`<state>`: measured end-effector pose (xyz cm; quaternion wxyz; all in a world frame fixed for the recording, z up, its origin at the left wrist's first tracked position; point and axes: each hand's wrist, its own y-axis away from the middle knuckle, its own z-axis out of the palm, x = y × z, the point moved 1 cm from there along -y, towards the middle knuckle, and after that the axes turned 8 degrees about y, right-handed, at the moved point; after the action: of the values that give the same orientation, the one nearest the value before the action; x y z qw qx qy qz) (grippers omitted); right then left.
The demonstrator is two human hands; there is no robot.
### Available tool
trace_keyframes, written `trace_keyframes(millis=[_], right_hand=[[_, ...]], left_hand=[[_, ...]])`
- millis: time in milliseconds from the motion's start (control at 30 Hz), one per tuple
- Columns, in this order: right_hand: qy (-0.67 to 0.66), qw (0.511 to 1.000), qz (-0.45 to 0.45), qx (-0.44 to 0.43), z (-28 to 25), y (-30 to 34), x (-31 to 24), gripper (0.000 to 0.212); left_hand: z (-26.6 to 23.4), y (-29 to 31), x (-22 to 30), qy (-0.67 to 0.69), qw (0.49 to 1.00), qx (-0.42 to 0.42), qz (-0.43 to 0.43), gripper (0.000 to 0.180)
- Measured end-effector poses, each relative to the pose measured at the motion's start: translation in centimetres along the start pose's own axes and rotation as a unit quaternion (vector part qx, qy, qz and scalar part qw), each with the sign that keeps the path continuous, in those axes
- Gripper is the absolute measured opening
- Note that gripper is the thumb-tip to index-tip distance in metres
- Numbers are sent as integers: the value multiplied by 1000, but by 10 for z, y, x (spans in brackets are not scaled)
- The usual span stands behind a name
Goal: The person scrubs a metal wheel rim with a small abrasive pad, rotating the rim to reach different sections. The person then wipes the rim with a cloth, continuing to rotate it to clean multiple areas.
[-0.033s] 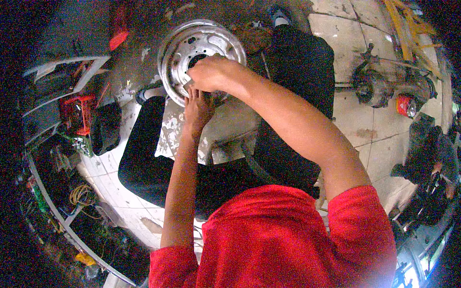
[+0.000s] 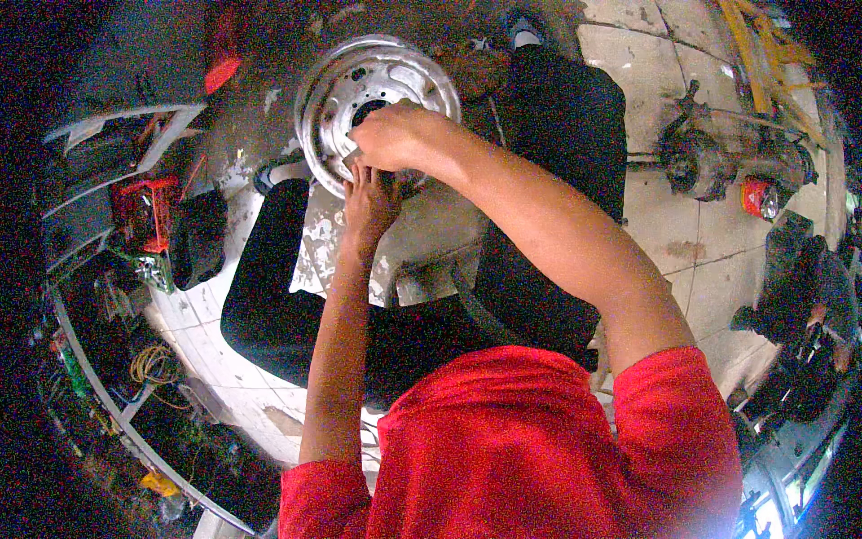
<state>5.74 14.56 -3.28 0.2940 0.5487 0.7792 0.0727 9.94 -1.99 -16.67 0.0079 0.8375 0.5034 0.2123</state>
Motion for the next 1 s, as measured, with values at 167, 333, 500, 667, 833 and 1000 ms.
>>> trace_keyframes(millis=[167, 333, 500, 667, 833, 1000], right_hand=[[-3, 1000, 2, -7, -2, -6, 0, 39], [-5, 1000, 9, -22, 3, -8, 3, 41], [14, 1000, 2, -8, 3, -9, 1, 41], [-4, 1000, 4, -20, 8, -11, 5, 39], [-21, 1000, -7, -6, 4, -7, 1, 39], [20, 1000, 7, -20, 7, -9, 4, 42]], left_hand=[[-2, -23, -8, -4, 999, 34, -3, 73], [-14, -68, -29, 6, 999, -24, -34, 85], [-11, -51, -19, -55, 997, -47, -16, 85], [5, -14, 0, -4, 1000, -23, 12, 83], [4, -30, -15, -9, 1000, -11, -1, 86], [-10, -64, -23, -6, 1000, -8, -18, 91]])
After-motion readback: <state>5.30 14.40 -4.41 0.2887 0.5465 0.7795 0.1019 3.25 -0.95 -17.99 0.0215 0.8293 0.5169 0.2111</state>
